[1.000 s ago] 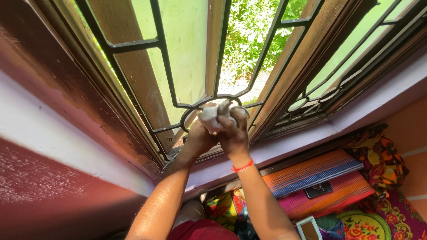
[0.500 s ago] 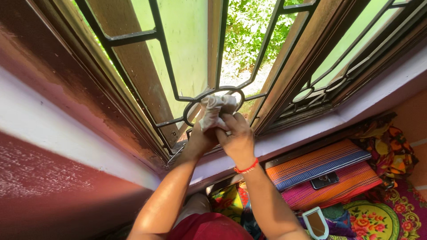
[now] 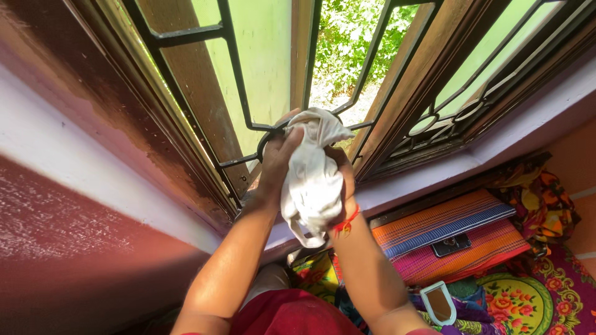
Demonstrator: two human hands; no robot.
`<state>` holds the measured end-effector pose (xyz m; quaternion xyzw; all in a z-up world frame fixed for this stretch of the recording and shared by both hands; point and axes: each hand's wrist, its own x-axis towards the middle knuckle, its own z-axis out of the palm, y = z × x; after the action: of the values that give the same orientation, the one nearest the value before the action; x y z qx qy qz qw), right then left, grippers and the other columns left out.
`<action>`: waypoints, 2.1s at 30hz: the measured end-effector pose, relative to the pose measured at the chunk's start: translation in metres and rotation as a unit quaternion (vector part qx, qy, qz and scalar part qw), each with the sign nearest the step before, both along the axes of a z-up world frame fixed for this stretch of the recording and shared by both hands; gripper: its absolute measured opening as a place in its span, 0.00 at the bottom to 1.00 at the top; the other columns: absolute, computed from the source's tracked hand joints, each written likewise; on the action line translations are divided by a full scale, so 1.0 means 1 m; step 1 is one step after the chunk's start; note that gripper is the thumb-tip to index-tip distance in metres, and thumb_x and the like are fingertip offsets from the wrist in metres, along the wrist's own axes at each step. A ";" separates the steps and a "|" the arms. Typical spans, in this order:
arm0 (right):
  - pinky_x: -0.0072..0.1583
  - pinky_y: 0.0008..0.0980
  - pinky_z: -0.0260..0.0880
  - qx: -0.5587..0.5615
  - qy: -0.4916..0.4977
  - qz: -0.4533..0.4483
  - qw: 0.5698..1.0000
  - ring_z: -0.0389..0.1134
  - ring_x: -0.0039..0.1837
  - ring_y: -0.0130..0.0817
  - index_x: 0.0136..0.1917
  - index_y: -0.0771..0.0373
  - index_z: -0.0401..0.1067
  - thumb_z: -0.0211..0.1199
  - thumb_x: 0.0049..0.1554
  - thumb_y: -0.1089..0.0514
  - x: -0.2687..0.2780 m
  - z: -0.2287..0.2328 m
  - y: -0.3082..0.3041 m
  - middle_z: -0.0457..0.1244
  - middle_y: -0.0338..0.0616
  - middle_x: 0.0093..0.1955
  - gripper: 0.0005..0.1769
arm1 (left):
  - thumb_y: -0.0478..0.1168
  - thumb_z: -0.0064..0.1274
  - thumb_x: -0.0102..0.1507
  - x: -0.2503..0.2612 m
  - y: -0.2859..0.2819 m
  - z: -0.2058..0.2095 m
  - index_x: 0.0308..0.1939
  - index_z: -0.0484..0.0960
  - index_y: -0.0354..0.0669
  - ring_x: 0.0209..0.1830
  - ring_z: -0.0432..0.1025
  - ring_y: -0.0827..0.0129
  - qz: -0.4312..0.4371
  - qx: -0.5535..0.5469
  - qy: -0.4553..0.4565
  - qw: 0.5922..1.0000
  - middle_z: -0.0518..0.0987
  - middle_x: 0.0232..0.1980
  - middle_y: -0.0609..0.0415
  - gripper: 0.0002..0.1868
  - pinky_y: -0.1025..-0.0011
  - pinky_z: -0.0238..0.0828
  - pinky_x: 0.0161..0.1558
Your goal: The person wipes the metal grill and glass panes of a window using a white cloth, cleaning between the bars and reaching across the frame.
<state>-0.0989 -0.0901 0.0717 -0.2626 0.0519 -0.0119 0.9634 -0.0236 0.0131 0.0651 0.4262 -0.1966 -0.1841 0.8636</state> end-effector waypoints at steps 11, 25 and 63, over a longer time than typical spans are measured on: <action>0.64 0.37 0.70 -0.225 -0.052 -0.098 0.968 0.68 0.61 0.37 0.66 0.66 0.70 0.60 0.67 0.44 0.039 -0.017 -0.001 0.67 0.49 0.59 0.26 | 0.52 0.49 0.69 -0.005 0.012 -0.020 0.72 0.66 0.34 0.59 0.72 0.64 -0.143 -0.100 0.079 0.982 0.76 0.61 0.47 0.33 0.65 0.70 0.61; 0.49 0.40 0.73 -0.780 -0.151 -0.235 0.560 0.72 0.47 0.46 0.63 0.54 0.72 0.68 0.50 0.59 -0.031 0.051 -0.009 0.67 0.48 0.47 0.26 | 0.40 0.48 0.67 -0.001 0.009 -0.038 0.63 0.70 0.32 0.49 0.76 0.71 -0.048 -0.064 -0.048 0.996 0.79 0.51 0.51 0.23 0.71 0.74 0.54; 0.61 0.39 0.73 -0.709 -0.168 -0.331 0.600 0.71 0.61 0.48 0.58 0.64 0.74 0.68 0.56 0.60 -0.004 0.043 0.009 0.65 0.51 0.60 0.17 | 0.74 0.49 0.63 0.015 0.014 -0.021 0.83 0.28 0.42 0.83 0.47 0.51 -0.142 -0.067 -0.131 0.979 0.52 0.82 0.39 0.65 0.51 0.40 0.83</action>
<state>-0.1032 -0.0812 0.1145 -0.8215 -0.0522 -0.4066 0.3965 -0.0083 0.0267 0.0442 0.3555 -0.3785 -0.2342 0.8219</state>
